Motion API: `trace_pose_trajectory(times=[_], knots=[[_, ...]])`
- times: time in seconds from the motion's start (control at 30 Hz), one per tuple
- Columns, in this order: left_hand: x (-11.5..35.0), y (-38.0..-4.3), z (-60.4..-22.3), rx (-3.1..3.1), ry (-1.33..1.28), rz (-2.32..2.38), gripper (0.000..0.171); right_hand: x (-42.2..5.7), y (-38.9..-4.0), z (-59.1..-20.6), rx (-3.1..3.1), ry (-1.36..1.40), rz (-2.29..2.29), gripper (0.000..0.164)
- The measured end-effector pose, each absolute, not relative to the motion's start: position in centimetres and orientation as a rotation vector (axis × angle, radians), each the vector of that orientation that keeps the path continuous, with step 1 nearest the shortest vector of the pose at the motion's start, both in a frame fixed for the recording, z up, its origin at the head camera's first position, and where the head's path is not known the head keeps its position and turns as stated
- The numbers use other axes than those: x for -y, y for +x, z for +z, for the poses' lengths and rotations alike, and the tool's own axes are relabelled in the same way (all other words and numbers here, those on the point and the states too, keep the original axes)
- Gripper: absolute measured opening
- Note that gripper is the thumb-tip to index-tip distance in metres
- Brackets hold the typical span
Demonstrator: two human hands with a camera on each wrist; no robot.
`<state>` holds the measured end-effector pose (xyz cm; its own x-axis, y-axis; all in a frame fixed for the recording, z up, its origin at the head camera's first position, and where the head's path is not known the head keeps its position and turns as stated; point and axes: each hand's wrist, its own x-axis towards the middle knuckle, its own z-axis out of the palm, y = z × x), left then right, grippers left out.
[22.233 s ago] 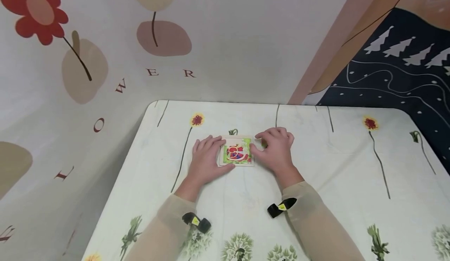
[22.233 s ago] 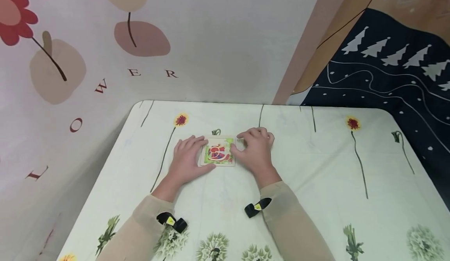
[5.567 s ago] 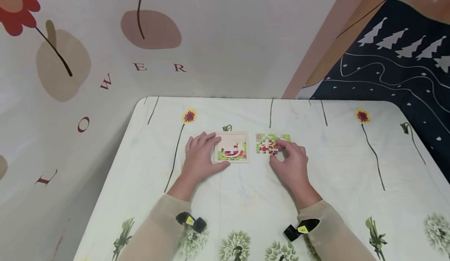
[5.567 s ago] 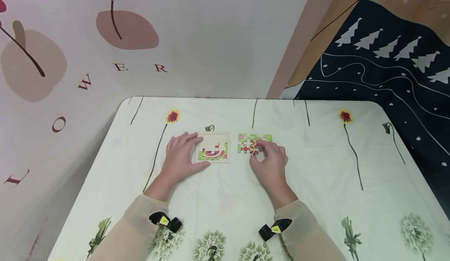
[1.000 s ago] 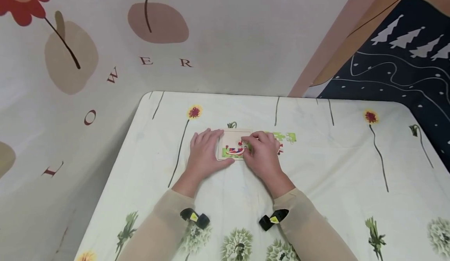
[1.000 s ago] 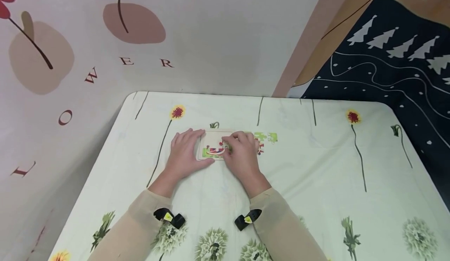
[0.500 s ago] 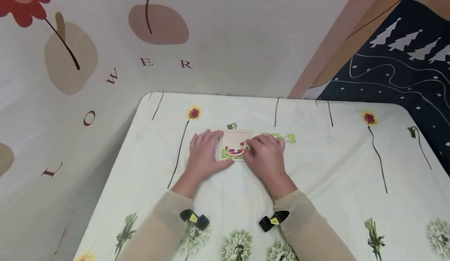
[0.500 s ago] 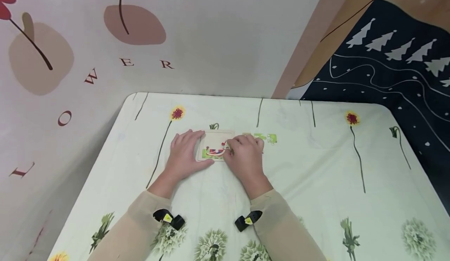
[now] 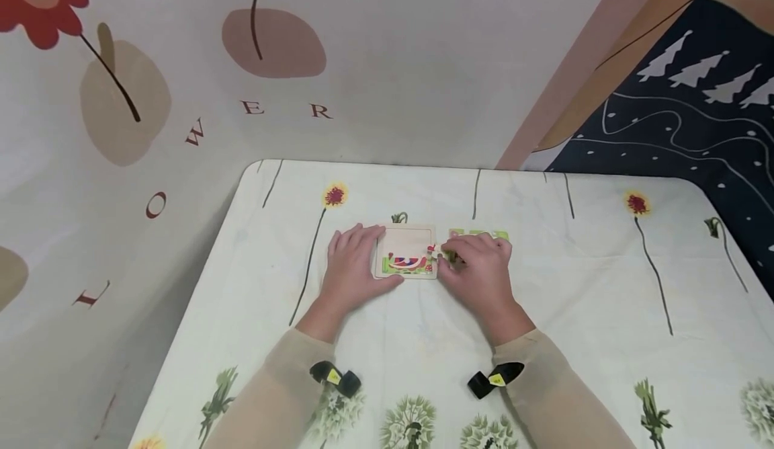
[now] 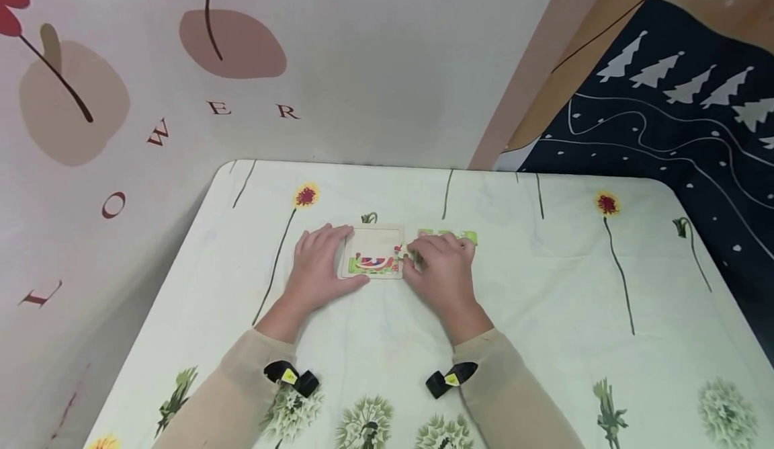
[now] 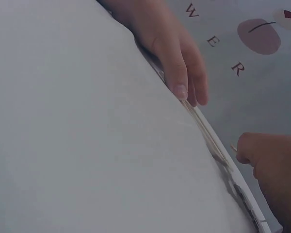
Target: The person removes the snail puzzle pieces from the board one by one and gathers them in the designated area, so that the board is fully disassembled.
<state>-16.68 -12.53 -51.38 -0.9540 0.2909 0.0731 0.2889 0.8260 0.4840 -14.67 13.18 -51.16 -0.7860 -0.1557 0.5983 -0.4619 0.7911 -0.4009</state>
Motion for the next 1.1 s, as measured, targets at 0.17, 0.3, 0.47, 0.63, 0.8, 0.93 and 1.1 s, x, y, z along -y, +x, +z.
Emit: trace_pose_trajectory(times=[0.17, 0.3, 0.47, 0.63, 0.8, 0.93, 1.1], knots=[[12.5, -16.7, -51.4, -2.998, 0.473, 0.785, 0.099, -14.5, -14.6, -51.3, 2.419, 0.437, 0.745, 0.013], [12.4, -16.6, -51.4, -2.994, 0.478, 0.794, 0.098, -16.3, -14.3, -51.6, 2.402, 0.394, 0.762, 0.013], [12.4, -16.7, -51.5, -2.994, 0.483, 0.784, 0.097, -18.9, -13.9, -51.7, 2.380, 0.366, 0.759, 0.013], [12.5, -16.8, -51.5, -3.004, 0.492, 0.769, 0.095, -21.2, -13.6, -51.7, 2.383, 0.338, 0.748, 0.014], [12.6, -16.9, -51.7, -3.026, 0.524, 0.766, 0.093, -22.9, -13.3, -51.6, 2.451, 0.285, 0.731, 0.016], [12.7, -16.9, -51.8, -3.027, 0.535, 0.769, 0.092, -23.8, -12.9, -51.7, 2.501, 0.251, 0.711, 0.018], [12.7, -16.9, -51.8, -3.020, 0.531, 0.775, 0.092, -24.1, -12.8, -51.9, 2.537, 0.266, 0.716, 0.020]])
